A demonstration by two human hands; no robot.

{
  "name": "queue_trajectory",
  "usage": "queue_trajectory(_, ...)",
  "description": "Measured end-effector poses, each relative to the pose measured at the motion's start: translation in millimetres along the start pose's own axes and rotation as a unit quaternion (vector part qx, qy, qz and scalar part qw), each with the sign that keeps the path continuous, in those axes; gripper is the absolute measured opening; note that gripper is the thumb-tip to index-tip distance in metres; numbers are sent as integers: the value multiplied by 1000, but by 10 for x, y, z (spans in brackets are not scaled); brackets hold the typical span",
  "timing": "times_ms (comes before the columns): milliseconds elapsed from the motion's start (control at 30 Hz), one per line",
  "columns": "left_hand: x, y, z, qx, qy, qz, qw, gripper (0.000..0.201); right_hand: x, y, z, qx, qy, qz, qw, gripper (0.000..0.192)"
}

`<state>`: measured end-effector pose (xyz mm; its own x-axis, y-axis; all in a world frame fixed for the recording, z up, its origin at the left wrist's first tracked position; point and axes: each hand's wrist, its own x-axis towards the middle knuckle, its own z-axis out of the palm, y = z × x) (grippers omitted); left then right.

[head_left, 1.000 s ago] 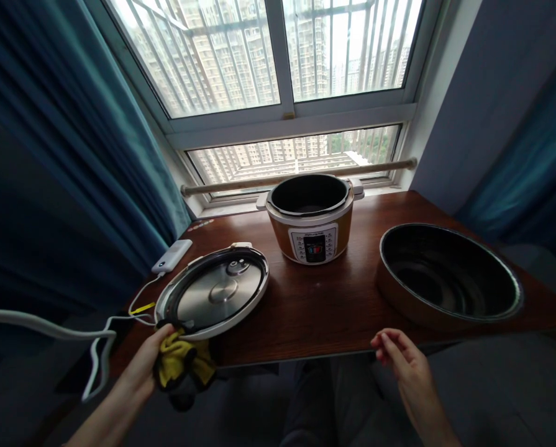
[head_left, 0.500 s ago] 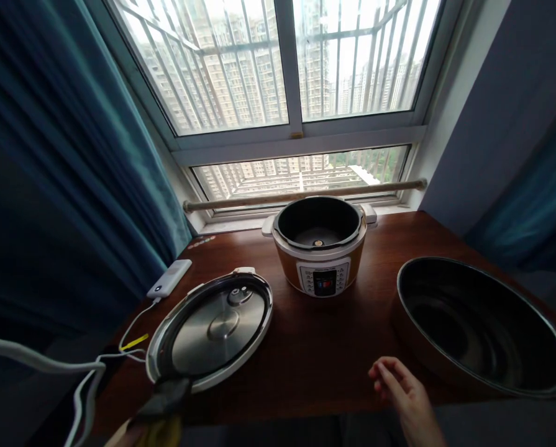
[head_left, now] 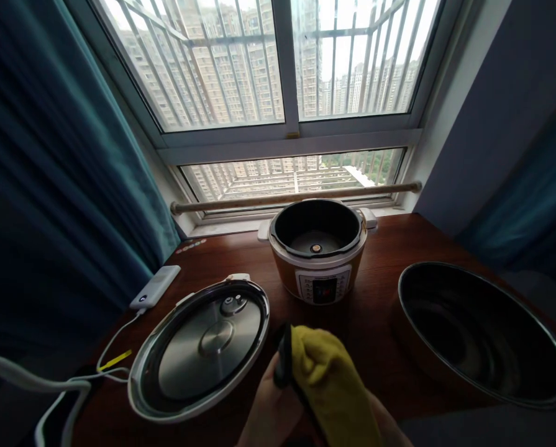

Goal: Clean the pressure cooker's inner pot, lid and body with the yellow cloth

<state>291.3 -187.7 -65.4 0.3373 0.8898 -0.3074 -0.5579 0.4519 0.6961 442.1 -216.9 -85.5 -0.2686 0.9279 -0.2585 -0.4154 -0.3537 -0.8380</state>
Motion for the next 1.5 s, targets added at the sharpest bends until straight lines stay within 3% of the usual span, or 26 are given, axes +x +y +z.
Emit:
queue_trajectory(100, 200, 81, 396, -53, -92, 63, 992, 38, 4, -200, -151, 178, -59, 51, 981, 39)
queue_trajectory(167, 256, 173, 530, -110, -160, 41, 980, 33, -50, -420, -241, 234, 14, 26, 972, 22)
queue_trajectory(233, 276, 239, 565, -172, -199, 7, 965, 36, -127, -661, -288, 237, 77, 5, 968, 22)
queue_trajectory(333, 298, 258, 530, -224, -190, 4, 956, 38, -210, -960, -317, 201, 135, -32, 970, 26)
queue_trajectory(433, 326, 225, 504, -200, -156, 8, 967, 35, -227, -1211, -382, 151, 199, -47, 967, 28)
queue_trajectory(533, 344, 180, 504, -98, -123, 44, 987, 31, -210, -1578, -476, 95, 232, -54, 967, 29)
queue_trajectory(600, 367, 159, 502, 46, -81, 127, 988, 29, -168, -1917, -512, 48, 244, -101, 963, 27)
queue_trajectory(633, 392, 156, 501, 142, -48, 192, 970, 30, -126, -2098, -514, 21, 257, -152, 954, 26)
queue_trajectory(667, 430, 160, 501, 244, -8, 270, 932, 30, -64, -2268, -503, -10, 276, -228, 934, 25)
queue_trajectory(700, 484, 172, 506, 341, 32, 348, 873, 31, 20, -2415, -482, -53, 292, -307, 904, 26)
queue_trajectory(767, 641, 218, 532, 488, 104, 477, 723, 35, 257, -2587, -418, -197, 290, -423, 835, 27)
queue_trajectory(833, 848, 278, 577, 575, 153, 538, 597, 40, 557, -2552, -345, -391, 215, -430, 785, 26)
queue_trajectory(867, 960, 307, 600, 603, 171, 546, 555, 43, 709, -2460, -311, -481, 155, -403, 763, 27)
queue_trajectory(933, 1168, 353, 629, 642, 194, 546, 502, 45, 969, -2188, -259, -613, 37, -360, 702, 35)
queue_trajectory(967, 1254, 369, 631, 656, 200, 543, 485, 44, 1064, -2044, -243, -660, 0, -368, 655, 36)
queue_trajectory(1067, 1406, 394, 593, 676, 207, 541, 455, 39, 1209, -1769, -257, -745, 0, -411, 525, 34)
queue_trajectory(1167, 1435, 401, 535, 679, 211, 544, 444, 35, 1258, -1858, -378, -803, -10, -386, 454, 36)
queue_trajectory(1267, 1439, 397, 506, 679, 212, 549, 438, 35, 1347, -2132, -540, -844, -13, -330, 422, 37)
queue_trajectory(1367, 1467, 381, 504, 679, 215, 551, 435, 36, 1436, -2271, -600, -867, 17, -284, 409, 38)
queue_trajectory(1500, 1519, 354, 507, 671, 226, 562, 427, 35, 1383, -2059, -418, -848, 94, -284, 437, 41)
